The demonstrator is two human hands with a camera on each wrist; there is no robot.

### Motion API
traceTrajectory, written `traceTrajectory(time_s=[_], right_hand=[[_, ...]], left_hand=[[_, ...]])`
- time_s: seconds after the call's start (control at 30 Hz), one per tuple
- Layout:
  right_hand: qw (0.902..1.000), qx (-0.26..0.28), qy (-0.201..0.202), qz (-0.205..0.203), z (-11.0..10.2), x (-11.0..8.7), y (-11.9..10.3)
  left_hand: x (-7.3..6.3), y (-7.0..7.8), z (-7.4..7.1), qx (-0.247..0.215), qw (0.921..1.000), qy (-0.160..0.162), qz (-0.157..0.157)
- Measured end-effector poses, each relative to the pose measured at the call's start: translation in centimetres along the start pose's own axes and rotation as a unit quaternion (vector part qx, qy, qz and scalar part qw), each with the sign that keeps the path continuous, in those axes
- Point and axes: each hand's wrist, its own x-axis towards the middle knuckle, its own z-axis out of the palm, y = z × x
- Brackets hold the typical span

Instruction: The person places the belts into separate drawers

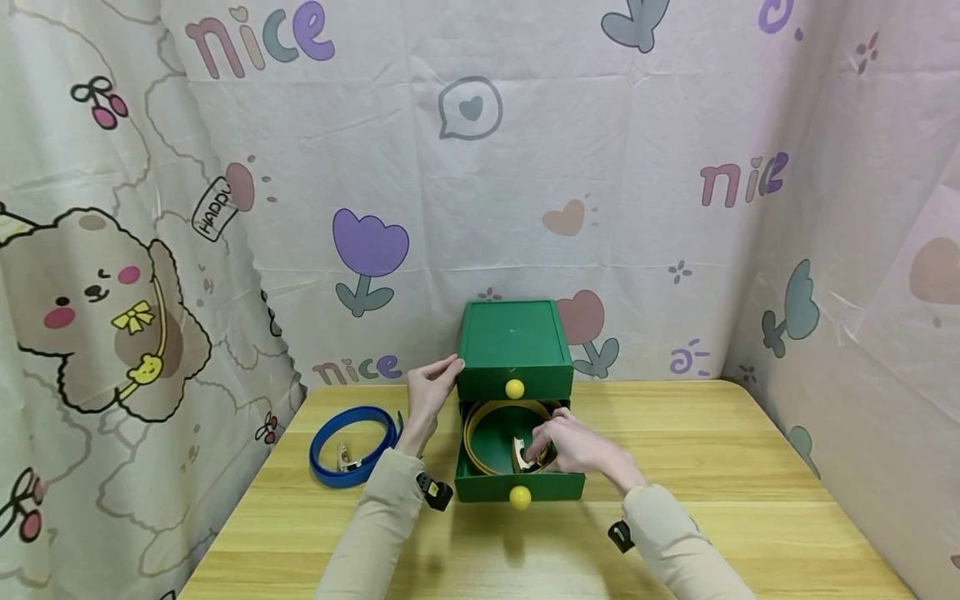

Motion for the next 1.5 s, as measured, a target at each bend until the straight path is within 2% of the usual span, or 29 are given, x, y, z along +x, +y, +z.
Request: traceTrajectory(time_s=[0.2, 0.7, 1.03, 1.3, 1.5], right_hand=[[0.9997, 0.024, -0.007, 0.009, -0.1, -0.1, 0.0], [0.9996, 0.023, 0.017, -0.002, 0.1, -0.7, 0.4], [0.9991, 0.036, 0.018, 0.015, 0.1, -0.8, 0.5], [0.9982, 0.052, 0.03, -0.003, 0.4, -1.0, 0.9], [0.9968, 0.072, 0.036, -0.002, 0.3, -1.1, 0.9]], left_hand=[[0.0, -0.1, 0.0, 0.002, 1.0, -0.002, 0.001], [0.1, -0.2, -0.1, -0.006, 1.0, -0.004, 0.003], [0.0, -0.2, -0.1, -0.005, 1.0, -0.002, 0.003], [0.1, -0.2, -0.1, -0.004, 1.0, -0.002, 0.004], [0.0, -0.1, -0.1, 0.004, 1.0, -0.004, 0.007]])
